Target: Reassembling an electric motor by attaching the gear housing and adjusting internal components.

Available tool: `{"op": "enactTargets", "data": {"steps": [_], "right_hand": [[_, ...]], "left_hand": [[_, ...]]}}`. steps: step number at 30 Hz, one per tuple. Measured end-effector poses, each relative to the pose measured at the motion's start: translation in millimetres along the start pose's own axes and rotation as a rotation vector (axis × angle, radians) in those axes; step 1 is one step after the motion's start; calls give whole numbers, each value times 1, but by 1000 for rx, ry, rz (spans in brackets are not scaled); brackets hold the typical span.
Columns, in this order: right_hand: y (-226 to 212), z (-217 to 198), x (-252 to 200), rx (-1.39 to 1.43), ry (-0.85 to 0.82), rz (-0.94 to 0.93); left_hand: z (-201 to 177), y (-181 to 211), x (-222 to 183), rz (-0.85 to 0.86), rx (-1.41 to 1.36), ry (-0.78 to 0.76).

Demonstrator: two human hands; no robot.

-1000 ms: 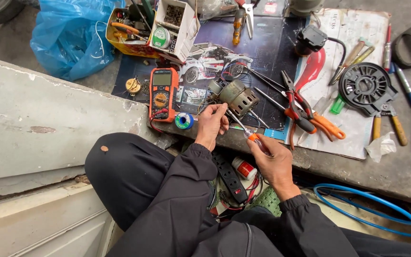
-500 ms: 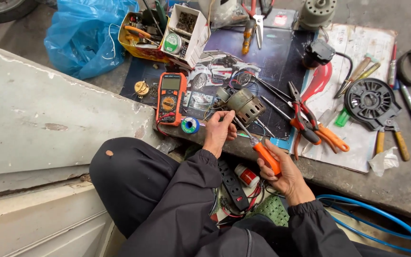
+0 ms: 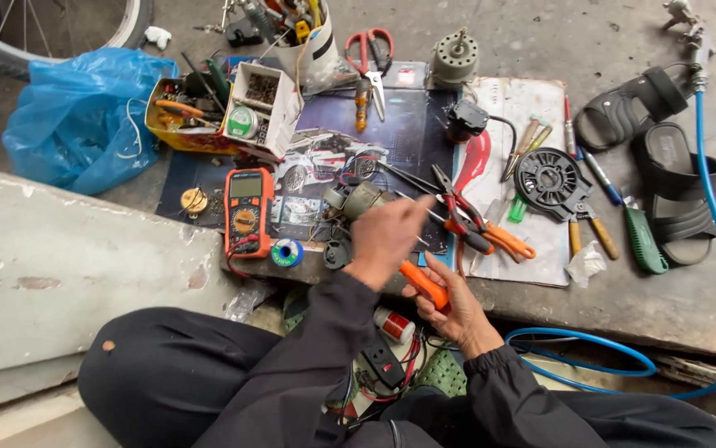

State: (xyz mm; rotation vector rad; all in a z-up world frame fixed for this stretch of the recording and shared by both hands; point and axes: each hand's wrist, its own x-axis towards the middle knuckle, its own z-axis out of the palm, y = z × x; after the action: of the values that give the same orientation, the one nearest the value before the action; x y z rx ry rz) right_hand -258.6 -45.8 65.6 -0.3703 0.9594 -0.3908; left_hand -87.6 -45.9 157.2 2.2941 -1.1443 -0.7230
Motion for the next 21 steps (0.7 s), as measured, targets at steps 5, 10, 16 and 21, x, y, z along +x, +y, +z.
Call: {"op": "enactTargets", "data": {"steps": [5,10,16,21], "right_hand": [[6,-12,12,62,49,10],[18,-18,20,102,137,68],[29,-12,25,24,83,70],[22,-28,41,-42,34,26]], "left_hand": [[111,23,85,193,331,-130],[162,34,114,62,443,-145],[204,37,132,-269,129,75],[184,31,124,3,-122,-27]]}}
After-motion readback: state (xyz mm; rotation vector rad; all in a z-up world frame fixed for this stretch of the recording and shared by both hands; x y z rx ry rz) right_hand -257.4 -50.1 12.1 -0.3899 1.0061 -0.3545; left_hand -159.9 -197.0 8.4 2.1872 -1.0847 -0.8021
